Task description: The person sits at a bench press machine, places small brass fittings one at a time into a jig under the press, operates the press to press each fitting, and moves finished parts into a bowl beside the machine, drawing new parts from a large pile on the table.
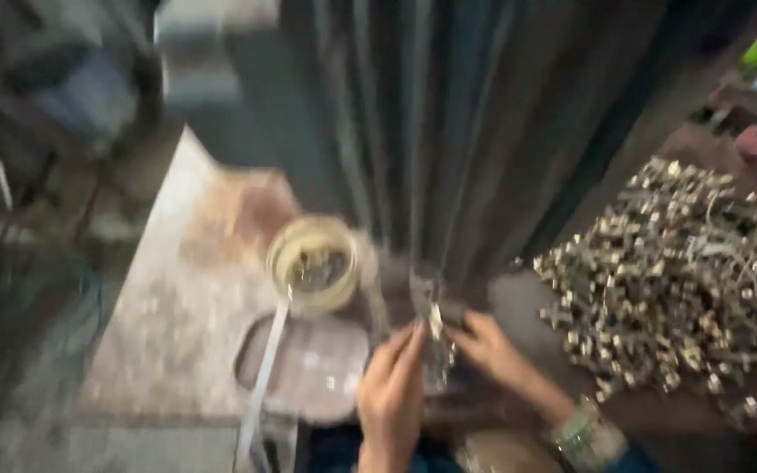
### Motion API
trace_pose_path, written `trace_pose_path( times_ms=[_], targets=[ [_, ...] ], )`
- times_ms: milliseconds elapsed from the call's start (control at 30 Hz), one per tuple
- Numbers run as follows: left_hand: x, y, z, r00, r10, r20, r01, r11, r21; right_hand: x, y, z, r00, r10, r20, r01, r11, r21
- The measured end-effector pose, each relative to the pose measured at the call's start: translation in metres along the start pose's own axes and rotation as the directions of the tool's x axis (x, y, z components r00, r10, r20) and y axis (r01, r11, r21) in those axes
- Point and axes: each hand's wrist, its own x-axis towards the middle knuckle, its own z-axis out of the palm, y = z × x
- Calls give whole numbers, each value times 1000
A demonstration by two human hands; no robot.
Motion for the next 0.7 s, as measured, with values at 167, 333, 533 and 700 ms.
trace_pose_path(
  times_ms=[167,333,533,700],
  targets=[
    [-27,7,-1,876,-458,154,410,873,266,-38,-34,12,996,84,9,-85,991,105],
    [-28,-4,0,656,-720,227,748,660,-68,-61,-61,-7,938,346,1,-325,882,-341],
    [7,-36,-50,816,-545,191,562,826,-46,-24,-92,-79,855,472,216,-299,787,-539],
    [70,-26,-75,836,-532,-136,548,822,157,78,41,-160,969,-1,-246,-120,873,-474]
  ],
)
